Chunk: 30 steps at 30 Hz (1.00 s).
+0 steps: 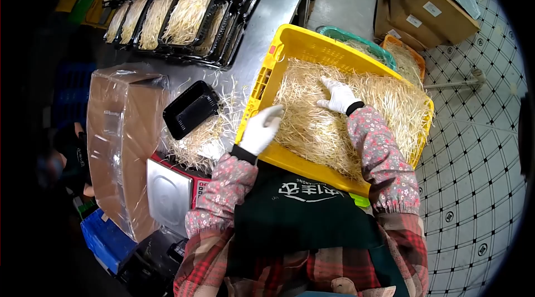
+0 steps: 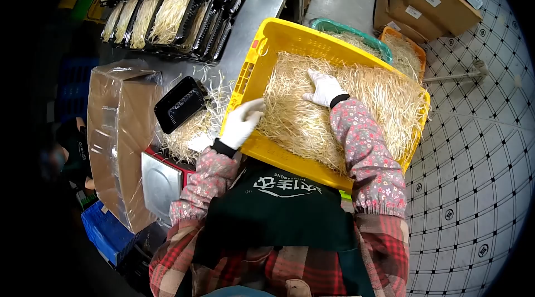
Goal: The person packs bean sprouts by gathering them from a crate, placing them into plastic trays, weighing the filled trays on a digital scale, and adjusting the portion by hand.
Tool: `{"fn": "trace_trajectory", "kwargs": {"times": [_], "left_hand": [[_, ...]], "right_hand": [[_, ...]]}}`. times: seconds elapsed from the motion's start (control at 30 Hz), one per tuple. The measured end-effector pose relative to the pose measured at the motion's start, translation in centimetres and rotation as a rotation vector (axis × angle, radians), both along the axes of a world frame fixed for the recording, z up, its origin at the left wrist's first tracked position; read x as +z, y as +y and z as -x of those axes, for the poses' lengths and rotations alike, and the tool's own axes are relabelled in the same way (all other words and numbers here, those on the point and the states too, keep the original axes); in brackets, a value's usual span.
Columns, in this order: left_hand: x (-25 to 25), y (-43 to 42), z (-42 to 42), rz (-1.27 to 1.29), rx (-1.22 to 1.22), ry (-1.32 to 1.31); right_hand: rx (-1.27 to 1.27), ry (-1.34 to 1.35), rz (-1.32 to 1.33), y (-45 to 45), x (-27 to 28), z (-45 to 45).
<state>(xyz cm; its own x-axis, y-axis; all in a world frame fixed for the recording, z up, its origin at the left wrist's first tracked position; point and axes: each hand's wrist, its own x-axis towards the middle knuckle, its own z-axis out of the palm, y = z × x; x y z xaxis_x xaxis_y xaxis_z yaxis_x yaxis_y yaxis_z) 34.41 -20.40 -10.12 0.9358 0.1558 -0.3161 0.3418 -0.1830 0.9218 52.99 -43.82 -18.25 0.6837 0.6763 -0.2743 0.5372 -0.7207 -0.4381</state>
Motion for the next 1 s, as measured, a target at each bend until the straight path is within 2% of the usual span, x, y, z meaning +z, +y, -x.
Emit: {"fn": "trace_trajectory", "kwargs": {"times": [0.03,0.1,0.17,0.23,0.3,0.43,0.5,0.57,0.6,0.67,0.7,0.77,0.8,0.83,0.9,0.93,0.97,1.0], "left_hand": [[1.2,1.2,0.9,0.062,0.100,-0.025],[1.6,4.6,3.6,-0.012,0.260,-0.175],[3.4,8.1,6.4,-0.020,0.507,-0.260],[4.1,11.4,9.1,-0.079,0.754,-0.279],[2.8,14.4,11.7,-0.121,0.939,-0.338],[1.1,17.9,14.5,-0.275,1.039,-0.281],[-1.8,20.3,15.4,-0.304,1.105,-0.231],[-3.5,22.1,16.0,-0.304,1.104,-0.229],[-3.8,22.5,16.0,-0.264,1.114,-0.220],[-5.5,23.8,16.1,-0.220,1.144,-0.172],[-5.9,24.0,15.8,-0.112,1.178,-0.185],[-9.3,25.6,16.0,0.066,1.271,-0.194],[-9.3,25.7,16.0,0.158,1.219,-0.141],[-10.1,25.8,15.5,0.196,1.256,-0.145],[-9.3,24.4,14.4,0.218,1.255,-0.128],[-10.4,24.7,14.1,0.157,1.295,-0.105],[-11.8,25.5,14.3,0.060,1.229,-0.135],[-9.6,24.0,13.5,0.112,1.298,-0.111]], "right_hand": [[0.007,-0.003,-0.005,0.2,-1.1,0.4],[0.055,0.253,0.291,1.9,1.1,3.0],[0.182,0.098,0.353,2.2,3.0,6.9],[0.206,-0.047,0.392,1.9,4.4,10.7],[0.216,-0.102,0.377,1.6,4.5,13.9],[0.098,-0.177,0.332,1.8,0.9,15.3],[0.076,-0.269,0.257,1.3,-0.4,13.8],[0.045,-0.057,0.303,1.4,0.4,10.5],[0.041,-0.144,0.270,1.4,1.0,9.4],[0.013,0.030,0.357,1.6,1.5,7.1],[0.004,0.088,0.398,1.8,1.5,6.6],[0.013,-0.013,0.402,2.0,0.4,7.7],[0.015,-0.107,0.407,2.2,0.2,8.6],[0.004,-0.055,0.458,2.6,-0.1,9.5],[0.041,-0.113,0.483,2.9,1.3,11.8],[0.032,-0.216,0.428,2.5,0.0,12.4],[0.042,-0.222,0.421,2.3,-0.1,12.1],[0.048,-0.156,0.390,2.2,-0.2,11.4]]}}
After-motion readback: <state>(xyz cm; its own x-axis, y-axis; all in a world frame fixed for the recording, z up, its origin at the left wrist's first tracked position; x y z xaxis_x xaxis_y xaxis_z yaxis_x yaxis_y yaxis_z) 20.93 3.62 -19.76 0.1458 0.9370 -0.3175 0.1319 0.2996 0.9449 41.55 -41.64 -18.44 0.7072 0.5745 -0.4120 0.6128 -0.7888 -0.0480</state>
